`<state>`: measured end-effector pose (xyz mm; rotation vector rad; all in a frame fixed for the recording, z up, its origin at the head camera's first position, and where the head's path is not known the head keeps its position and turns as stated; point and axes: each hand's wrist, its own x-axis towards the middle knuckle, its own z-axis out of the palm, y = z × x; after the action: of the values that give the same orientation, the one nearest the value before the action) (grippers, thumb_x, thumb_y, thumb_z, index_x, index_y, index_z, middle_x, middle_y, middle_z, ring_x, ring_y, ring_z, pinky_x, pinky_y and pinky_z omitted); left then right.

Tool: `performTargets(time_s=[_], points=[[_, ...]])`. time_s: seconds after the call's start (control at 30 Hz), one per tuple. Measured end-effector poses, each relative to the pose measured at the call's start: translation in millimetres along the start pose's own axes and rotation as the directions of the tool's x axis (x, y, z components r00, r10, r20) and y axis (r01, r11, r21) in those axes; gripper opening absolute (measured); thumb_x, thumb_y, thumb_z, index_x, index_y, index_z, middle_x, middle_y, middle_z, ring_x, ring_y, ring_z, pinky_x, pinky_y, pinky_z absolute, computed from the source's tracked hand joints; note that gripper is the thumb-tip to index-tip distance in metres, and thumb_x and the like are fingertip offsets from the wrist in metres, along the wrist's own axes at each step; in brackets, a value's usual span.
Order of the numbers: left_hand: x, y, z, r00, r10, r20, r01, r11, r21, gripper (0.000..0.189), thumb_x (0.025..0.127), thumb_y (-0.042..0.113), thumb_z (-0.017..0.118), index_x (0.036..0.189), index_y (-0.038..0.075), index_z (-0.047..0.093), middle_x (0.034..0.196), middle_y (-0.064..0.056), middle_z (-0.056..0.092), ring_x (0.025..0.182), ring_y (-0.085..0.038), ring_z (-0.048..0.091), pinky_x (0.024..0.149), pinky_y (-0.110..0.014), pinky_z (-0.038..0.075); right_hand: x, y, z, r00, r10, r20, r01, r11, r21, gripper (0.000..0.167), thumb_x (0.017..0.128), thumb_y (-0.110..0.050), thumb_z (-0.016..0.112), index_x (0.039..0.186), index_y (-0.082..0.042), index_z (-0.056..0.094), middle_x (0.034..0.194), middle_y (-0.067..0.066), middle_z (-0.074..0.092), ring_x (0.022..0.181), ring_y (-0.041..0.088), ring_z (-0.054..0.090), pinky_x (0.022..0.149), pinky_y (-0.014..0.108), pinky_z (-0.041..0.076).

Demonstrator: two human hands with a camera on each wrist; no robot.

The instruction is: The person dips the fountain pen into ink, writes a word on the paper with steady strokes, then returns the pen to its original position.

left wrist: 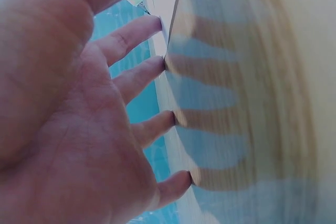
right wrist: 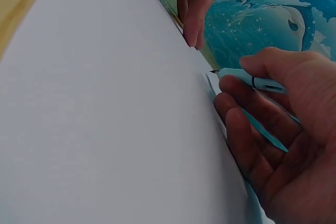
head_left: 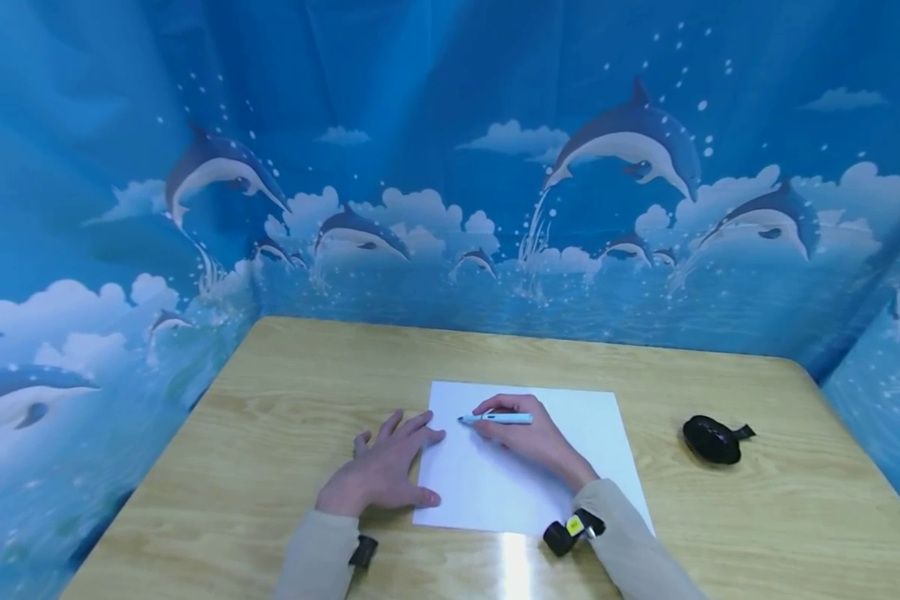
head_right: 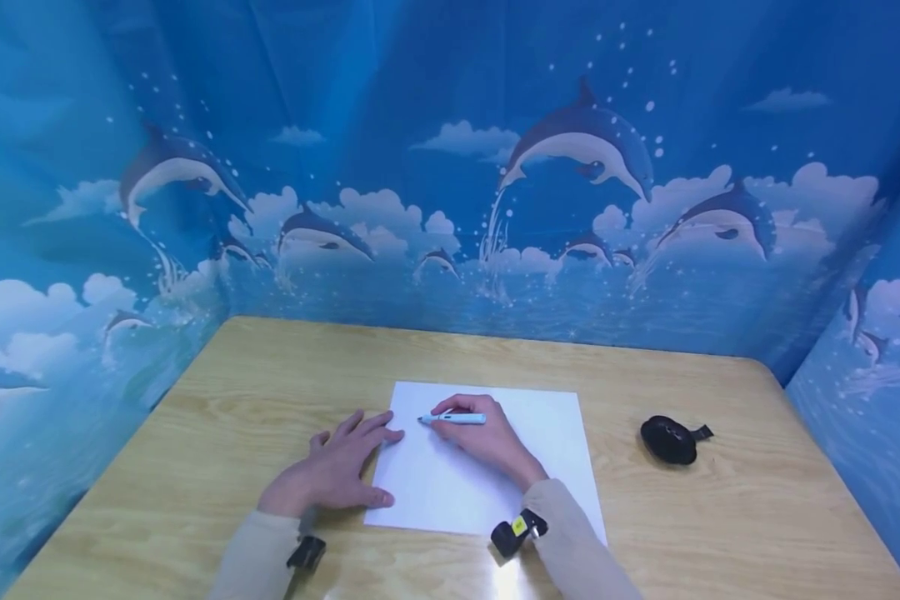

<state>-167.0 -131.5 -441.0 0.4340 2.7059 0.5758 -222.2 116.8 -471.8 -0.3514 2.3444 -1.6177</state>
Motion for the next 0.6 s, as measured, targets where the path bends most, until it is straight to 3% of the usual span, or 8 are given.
performTargets(time_s=[0.6], points=[[0.4, -3.0, 1.7, 1.000, 0.010, -0.010, -0.010, 1.000, -0.021, 0.082, 0.077, 0.048, 0.086, 0.148, 0.028, 0.052, 0.170, 0.001, 0.027, 0.158, -0.043, 0.015, 0.116, -0.081, 0.014, 1.7, -8.8, 4.2, 0.999, -0.031, -0.018, 0.028, 0.993, -0.115, 0.011, 0.092, -0.025, 0.075, 0.103, -0.021, 0.079, 0.104, 0.001, 0.077, 0.067, 0.015, 0.064, 0.059, 0.030, 0.056]])
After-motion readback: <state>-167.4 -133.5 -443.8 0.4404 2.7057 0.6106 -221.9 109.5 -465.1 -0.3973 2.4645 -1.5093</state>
